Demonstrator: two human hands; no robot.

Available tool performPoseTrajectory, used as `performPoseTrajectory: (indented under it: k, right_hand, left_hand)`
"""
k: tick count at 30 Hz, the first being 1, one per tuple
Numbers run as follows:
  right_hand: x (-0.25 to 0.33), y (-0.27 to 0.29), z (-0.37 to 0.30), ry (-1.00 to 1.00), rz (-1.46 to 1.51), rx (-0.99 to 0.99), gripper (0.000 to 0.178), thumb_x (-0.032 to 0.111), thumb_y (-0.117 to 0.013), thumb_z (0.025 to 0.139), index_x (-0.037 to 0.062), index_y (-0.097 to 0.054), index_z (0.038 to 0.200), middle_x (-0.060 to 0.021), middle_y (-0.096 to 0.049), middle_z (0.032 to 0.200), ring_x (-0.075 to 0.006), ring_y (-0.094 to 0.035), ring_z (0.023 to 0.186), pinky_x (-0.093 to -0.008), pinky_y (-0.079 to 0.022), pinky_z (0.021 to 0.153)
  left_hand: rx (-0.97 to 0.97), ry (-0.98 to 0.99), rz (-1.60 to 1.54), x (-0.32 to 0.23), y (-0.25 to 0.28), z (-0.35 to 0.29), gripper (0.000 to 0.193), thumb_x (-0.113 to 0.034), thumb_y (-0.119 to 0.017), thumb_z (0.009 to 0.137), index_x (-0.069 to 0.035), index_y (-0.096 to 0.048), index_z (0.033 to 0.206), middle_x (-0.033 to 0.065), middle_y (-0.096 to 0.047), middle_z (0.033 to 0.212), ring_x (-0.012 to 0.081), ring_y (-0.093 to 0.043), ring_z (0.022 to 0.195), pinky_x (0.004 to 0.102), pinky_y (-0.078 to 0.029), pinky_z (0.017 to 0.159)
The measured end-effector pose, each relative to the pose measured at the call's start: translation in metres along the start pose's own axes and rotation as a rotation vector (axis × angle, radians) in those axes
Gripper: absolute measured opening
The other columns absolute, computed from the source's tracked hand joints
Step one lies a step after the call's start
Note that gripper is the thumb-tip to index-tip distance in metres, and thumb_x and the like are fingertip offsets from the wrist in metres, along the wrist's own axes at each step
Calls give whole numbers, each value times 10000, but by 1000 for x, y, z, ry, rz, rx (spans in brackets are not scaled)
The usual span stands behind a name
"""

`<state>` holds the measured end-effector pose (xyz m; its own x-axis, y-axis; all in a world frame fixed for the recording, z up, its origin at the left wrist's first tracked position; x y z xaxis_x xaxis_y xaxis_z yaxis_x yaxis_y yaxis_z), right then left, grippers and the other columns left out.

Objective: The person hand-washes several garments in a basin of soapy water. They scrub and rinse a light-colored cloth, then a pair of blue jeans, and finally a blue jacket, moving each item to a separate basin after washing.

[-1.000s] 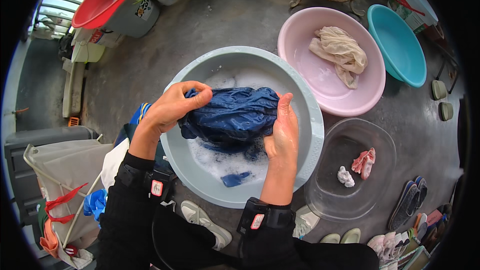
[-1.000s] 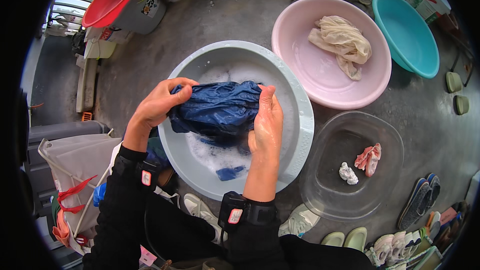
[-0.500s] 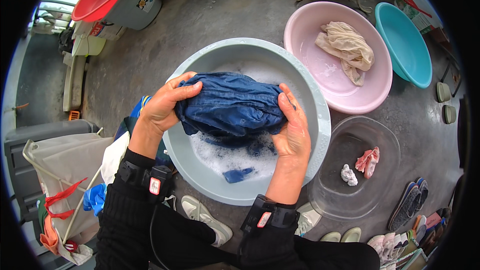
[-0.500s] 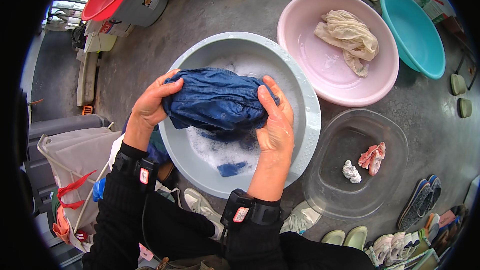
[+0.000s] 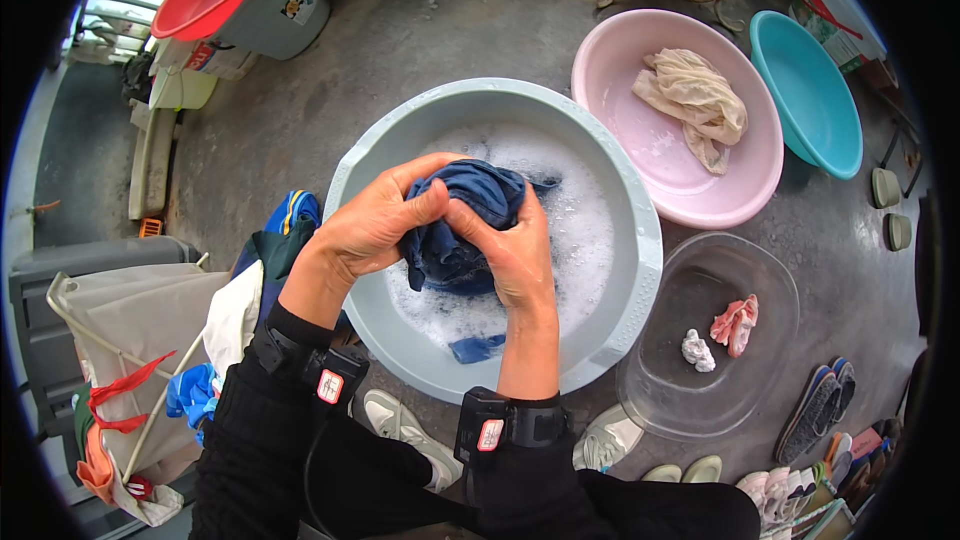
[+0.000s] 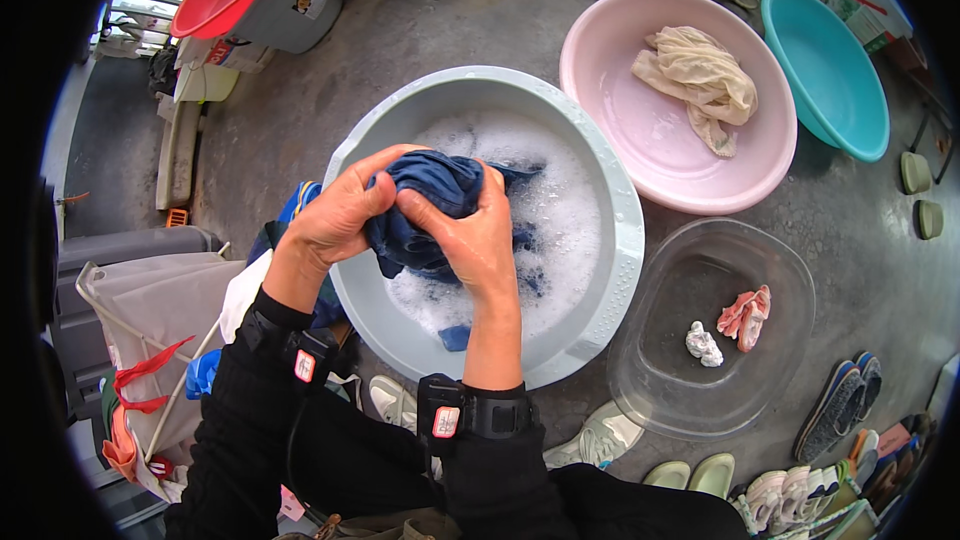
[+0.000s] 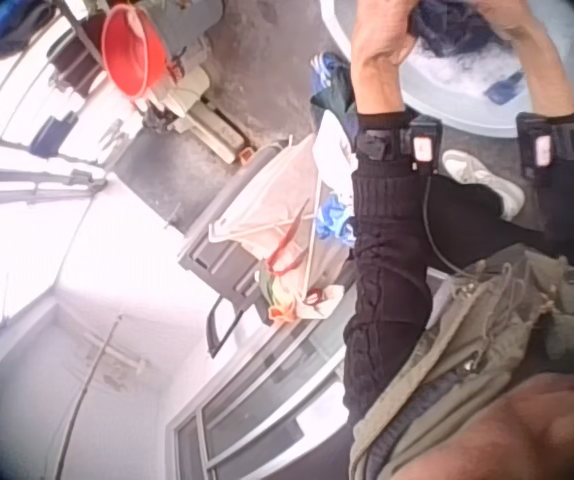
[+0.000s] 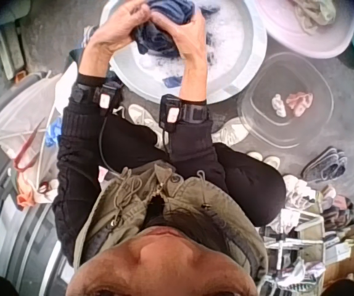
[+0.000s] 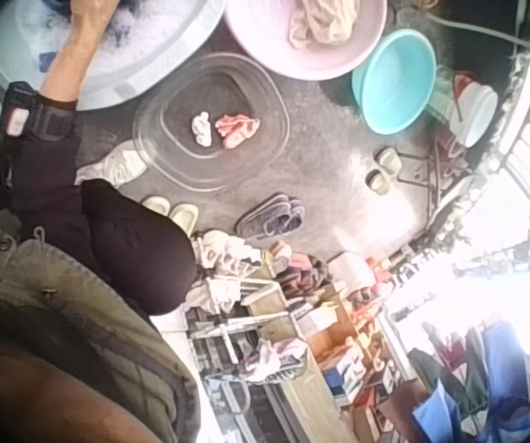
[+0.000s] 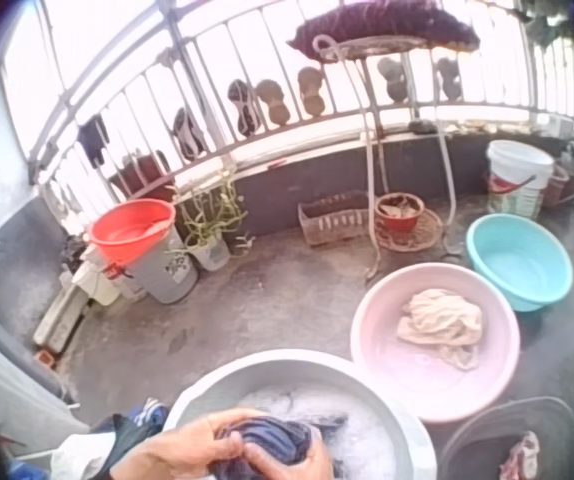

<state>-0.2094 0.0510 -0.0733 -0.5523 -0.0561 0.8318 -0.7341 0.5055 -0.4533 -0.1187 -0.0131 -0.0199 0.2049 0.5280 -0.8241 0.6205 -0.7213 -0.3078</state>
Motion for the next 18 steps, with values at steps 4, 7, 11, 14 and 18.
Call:
performPoseTrajectory:
  k: [4, 7, 11, 14, 18]
  right_hand:
    - [-4, 40, 3, 66, 561, -150, 278, 13, -639, 831, -26, -586, 1101, -96, -646, 1007, -190, -625, 911, -307, -493, 849]
    - [-14, 50, 3, -18, 641, -75, 239, 55, -569, 888, -57, -572, 1100, -140, -642, 1046, -241, -648, 903, -342, -523, 825]
    - [-25, 39, 1, -163, 755, 74, 336, 189, -550, 939, -81, -533, 1140, -178, -631, 1069, -281, -646, 950, -397, -532, 862]
    - [-28, 39, 1, -169, 775, 50, 362, 219, -532, 955, -82, -519, 1155, -185, -623, 1086, -285, -645, 954, -399, -534, 857]
    - [-32, 38, 1, -174, 745, 58, 393, 256, -493, 976, -77, -499, 1184, -187, -612, 1122, -290, -634, 991, -409, -526, 877]
  left_hand:
    - [-325, 20, 237, -14, 52, -12, 371, -40, -776, 736, 0, -613, 1066, 58, -660, 927, 115, -633, 818, 253, -532, 786]
    - [-231, 71, 217, -9, 71, -17, 305, -69, -772, 749, -5, -614, 1002, 51, -663, 901, 110, -635, 808, 247, -530, 784]
    - [-188, 53, 117, -4, 77, -16, 248, -139, -727, 817, -16, -596, 987, 44, -651, 891, 105, -635, 800, 241, -537, 767]
    - [-151, 41, 7, 3, 68, -12, 236, -173, -638, 895, -5, -568, 1046, 54, -636, 945, 114, -633, 820, 250, -540, 792]
    - [-155, -32, -136, 10, 71, -8, 245, -200, -532, 962, 9, -554, 1088, 71, -629, 991, 135, -639, 854, 271, -543, 827]
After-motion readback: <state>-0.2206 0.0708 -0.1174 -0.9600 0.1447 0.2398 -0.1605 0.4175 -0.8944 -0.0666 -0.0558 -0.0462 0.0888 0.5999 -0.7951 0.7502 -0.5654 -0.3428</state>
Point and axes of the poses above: each hand's wrist, its own z-axis towards the middle knuckle, its own y-axis out of the back of the hand, x = y × z, the point moved 9 cm from there along z, towards the middle knuckle
